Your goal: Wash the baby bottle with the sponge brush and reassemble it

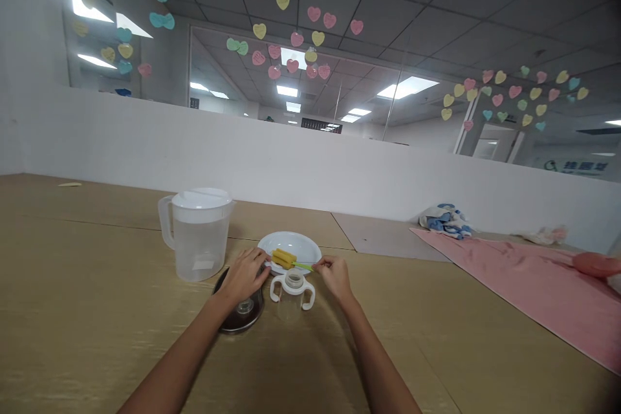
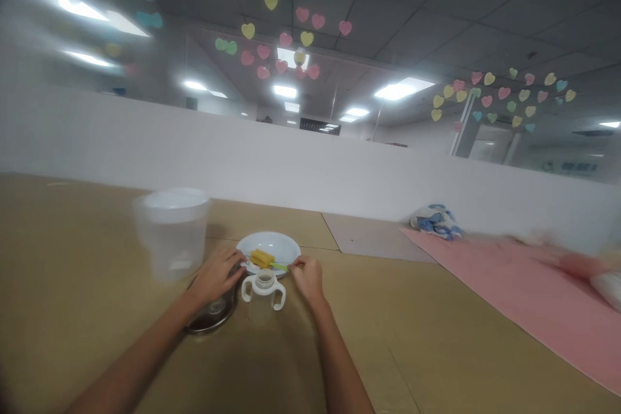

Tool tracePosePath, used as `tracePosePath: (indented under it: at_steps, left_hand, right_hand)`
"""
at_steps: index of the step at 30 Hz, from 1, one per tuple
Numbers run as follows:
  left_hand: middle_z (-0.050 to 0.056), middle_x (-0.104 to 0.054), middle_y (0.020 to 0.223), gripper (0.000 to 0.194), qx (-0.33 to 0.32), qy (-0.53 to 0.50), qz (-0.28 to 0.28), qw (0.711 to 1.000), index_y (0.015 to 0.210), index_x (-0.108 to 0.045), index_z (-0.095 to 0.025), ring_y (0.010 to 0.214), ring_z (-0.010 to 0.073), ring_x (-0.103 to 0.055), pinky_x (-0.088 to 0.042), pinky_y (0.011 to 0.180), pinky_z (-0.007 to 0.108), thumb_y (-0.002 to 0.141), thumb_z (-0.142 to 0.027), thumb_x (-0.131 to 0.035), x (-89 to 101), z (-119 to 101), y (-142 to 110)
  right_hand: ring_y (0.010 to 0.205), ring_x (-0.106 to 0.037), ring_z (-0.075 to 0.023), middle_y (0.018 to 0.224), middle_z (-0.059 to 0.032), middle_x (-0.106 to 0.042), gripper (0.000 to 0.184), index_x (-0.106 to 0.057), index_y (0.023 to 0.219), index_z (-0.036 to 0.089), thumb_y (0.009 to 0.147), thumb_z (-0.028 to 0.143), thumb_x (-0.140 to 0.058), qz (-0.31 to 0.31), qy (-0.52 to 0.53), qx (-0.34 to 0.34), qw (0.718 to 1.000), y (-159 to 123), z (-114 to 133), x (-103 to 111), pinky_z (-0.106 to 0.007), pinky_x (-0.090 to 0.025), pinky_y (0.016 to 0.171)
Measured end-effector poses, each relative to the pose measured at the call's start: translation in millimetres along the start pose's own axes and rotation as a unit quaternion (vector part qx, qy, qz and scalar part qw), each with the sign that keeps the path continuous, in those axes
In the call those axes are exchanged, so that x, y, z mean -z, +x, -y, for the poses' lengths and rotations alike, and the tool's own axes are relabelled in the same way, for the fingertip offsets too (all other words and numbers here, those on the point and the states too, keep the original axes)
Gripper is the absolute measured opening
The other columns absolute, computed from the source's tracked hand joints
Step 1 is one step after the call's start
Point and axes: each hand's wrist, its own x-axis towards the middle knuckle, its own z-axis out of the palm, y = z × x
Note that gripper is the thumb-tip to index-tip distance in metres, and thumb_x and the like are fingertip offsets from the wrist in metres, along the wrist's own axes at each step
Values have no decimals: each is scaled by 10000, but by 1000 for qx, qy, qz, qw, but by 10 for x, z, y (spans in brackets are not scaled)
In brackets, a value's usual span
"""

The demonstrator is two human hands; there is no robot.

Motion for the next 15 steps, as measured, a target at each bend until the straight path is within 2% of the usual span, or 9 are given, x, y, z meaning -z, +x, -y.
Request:
tracePosePath:
  at_steps: [3, 6, 10, 15]
  left_hand:
    - [69, -605, 1036, 232, 2, -1, 3, 1000, 991, -570, -197, 972, 218, -514, -368, 856, 364, 864, -288, -399, -9, 2, -4]
    - [70, -602, 1040, 234, 7, -2, 7, 1000, 993, -569, -201, 972, 217, -518, -374, 853, 355, 867, -299, -398, 8, -12, -5]
    - [69, -603, 1032, 243, 15, -6, 11, 1000, 995, -573, -196, 966, 215, -522, -376, 856, 354, 865, -306, -400, 26, -25, -3]
    - [72, -604, 1026, 245, 19, -4, 9, 1000, 988, -578, -193, 970, 219, -524, -379, 859, 356, 864, -317, -407, 23, -21, -5]
  right_hand:
    - [513, -498, -136, 496, 10, -581, 181, -631, 525, 154, 608, 272, -521, 8, 43, -15, 999, 13, -20, -22, -213, -331, 491]
    - [498, -489, -132, 489, 12, -575, 180, -628, 533, 157, 617, 275, -522, 4, 36, -16, 999, 5, -10, -19, -215, -323, 490]
    - [515, -495, -129, 520, 8, -590, 177, -652, 590, 175, 664, 258, -513, -31, -83, -7, 996, -32, 33, 9, -212, -293, 498]
    - [621, -559, -143, 663, -40, -666, 202, -686, 697, 189, 751, 214, -493, -80, -247, 45, 965, -77, 51, -10, -222, -275, 536]
